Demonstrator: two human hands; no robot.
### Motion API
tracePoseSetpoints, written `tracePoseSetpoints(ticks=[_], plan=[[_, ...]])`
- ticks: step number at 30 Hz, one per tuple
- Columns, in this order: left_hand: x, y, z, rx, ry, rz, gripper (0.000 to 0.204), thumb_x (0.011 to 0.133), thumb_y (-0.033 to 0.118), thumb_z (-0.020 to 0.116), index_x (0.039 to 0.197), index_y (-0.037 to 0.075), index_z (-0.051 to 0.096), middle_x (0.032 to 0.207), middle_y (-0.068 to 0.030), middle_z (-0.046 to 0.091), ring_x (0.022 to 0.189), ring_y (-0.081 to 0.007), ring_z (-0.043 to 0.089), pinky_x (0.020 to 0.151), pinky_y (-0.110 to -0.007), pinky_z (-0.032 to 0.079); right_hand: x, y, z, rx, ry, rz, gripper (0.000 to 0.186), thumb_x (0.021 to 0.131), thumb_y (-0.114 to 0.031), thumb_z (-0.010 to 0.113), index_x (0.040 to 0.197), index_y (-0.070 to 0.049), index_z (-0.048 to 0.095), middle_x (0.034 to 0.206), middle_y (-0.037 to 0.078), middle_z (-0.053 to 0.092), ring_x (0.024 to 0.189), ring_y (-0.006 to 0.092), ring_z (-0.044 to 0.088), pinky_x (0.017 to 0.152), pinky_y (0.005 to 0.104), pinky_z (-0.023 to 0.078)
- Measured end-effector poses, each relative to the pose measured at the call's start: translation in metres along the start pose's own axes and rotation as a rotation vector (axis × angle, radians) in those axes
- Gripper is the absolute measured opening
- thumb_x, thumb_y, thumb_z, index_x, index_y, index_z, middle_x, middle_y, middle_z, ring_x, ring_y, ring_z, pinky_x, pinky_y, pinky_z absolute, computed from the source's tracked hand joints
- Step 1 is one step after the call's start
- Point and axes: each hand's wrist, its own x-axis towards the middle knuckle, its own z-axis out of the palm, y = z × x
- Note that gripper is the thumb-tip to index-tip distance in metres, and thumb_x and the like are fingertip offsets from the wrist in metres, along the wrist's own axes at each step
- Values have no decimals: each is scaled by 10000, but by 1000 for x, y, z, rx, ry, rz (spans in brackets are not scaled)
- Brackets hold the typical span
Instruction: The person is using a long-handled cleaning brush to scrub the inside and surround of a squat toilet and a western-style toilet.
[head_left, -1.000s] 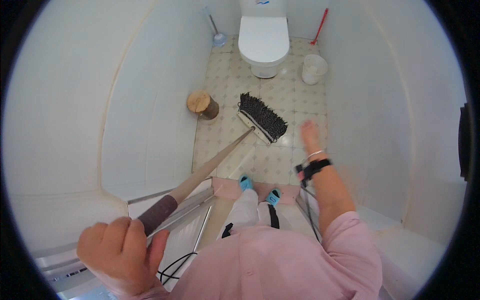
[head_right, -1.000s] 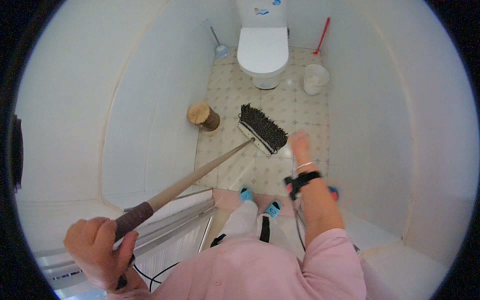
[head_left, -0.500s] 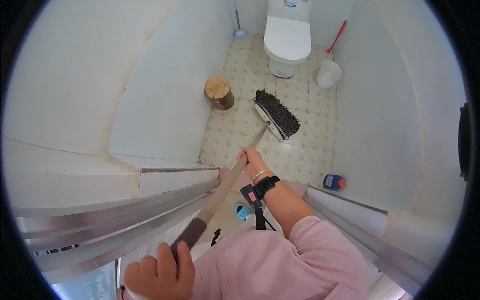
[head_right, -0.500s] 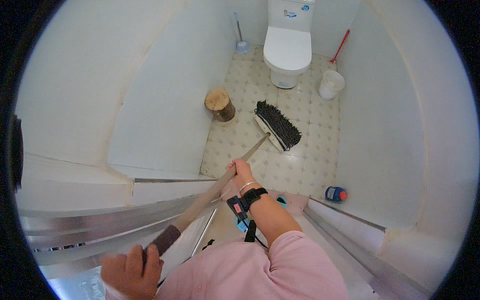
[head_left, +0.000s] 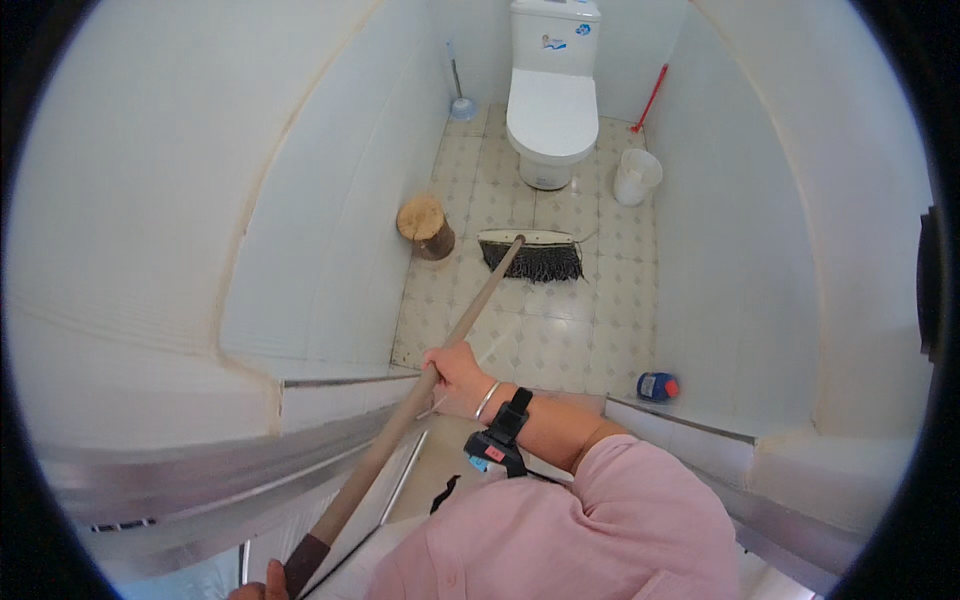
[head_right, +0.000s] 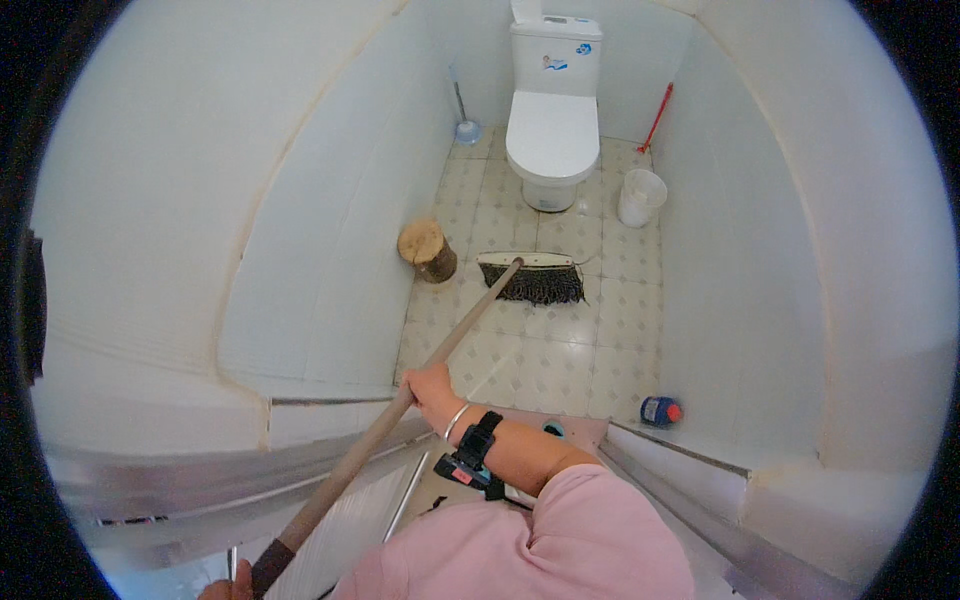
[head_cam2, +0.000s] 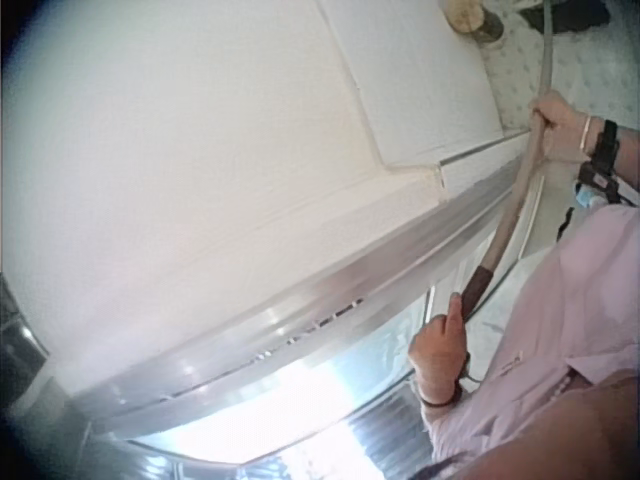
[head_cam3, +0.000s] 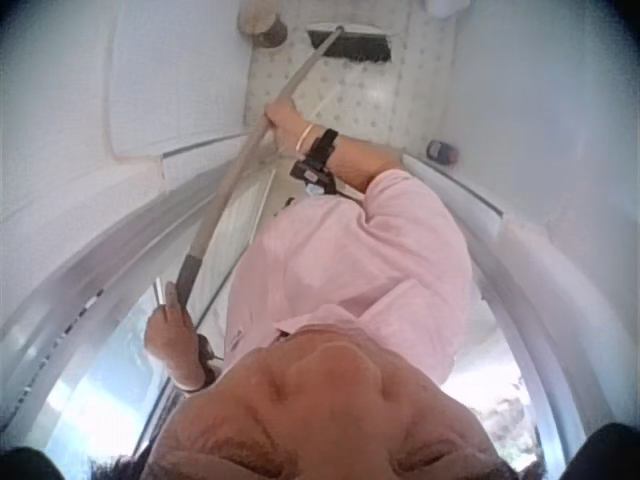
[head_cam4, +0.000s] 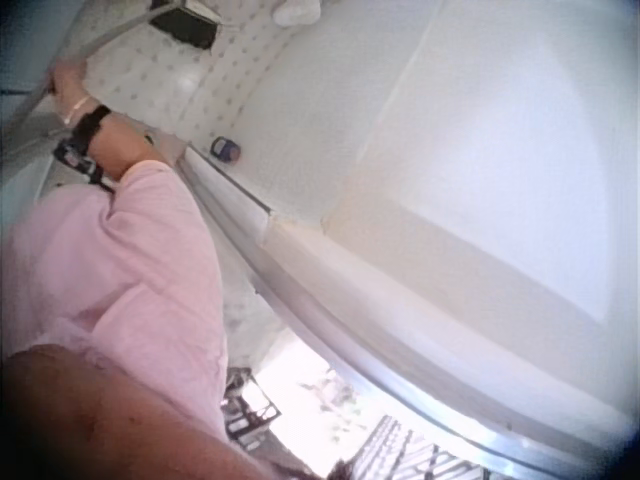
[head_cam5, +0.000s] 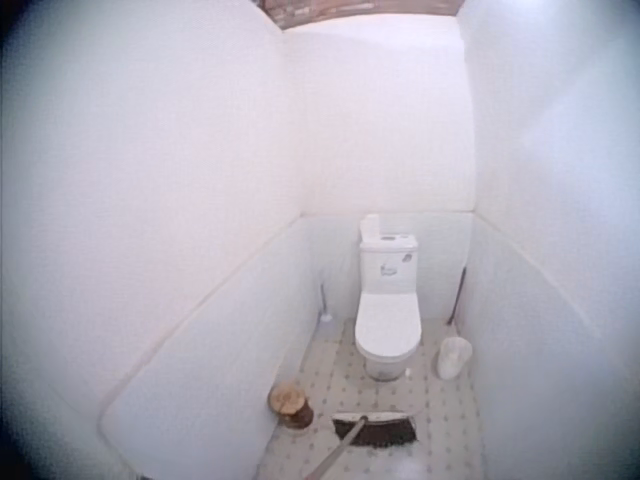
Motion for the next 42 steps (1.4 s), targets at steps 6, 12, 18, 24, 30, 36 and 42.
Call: tracePoseSetpoints(ticks=[6,12,18,24,30,36,42], plan=[[93,86,61,-56,-400,196,465,801,94,424,1260,39,374,651,-66,543,494,-197,566,428,-314,467,110,8,-30,113,34,75,391,720,47,544,1018,23,293,688,146,475,515,238,510,424,346,430],[186,139,87,-175,-382,258,441,809,72,398,1244,3,365,766,-165,585,583,-333,586,508,-432,482,212,-47,-94,-23,152,-77,353,704,68,527,997,13,339,671,143,485,529,243,526,399,351,428],[231,190,76,-176,-314,330,400,827,90,380,1226,67,395,765,-169,590,643,-355,593,522,-449,478,223,-110,-165,7,146,-162,266,720,32,511,956,35,389,681,127,496,523,227,524,432,348,426],[258,217,94,102,57,616,319,737,177,569,1025,41,560,577,-59,469,410,-165,449,344,-307,344,212,-143,-230,138,347,-264,238,720,-2,522,931,28,416,629,108,503,527,203,523,455,330,450],[287,223,85,151,112,890,400,719,133,548,1107,34,527,569,-31,435,415,-155,476,345,-301,375,192,-146,-296,257,365,-375,208,740,-67,524,907,23,439,652,122,526,562,219,535,484,344,471],[271,185,69,160,184,926,382,719,134,555,1096,73,540,577,-20,433,441,-147,480,385,-293,382,152,-109,-273,426,437,-428,179,761,-97,488,873,32,435,650,130,505,601,235,535,511,344,470],[197,123,73,122,99,835,348,739,159,558,1087,151,556,593,-12,436,450,-153,478,413,-315,371,91,-23,-236,332,365,-348,136,763,-86,476,788,41,436,691,157,514,539,250,539,417,338,420]])
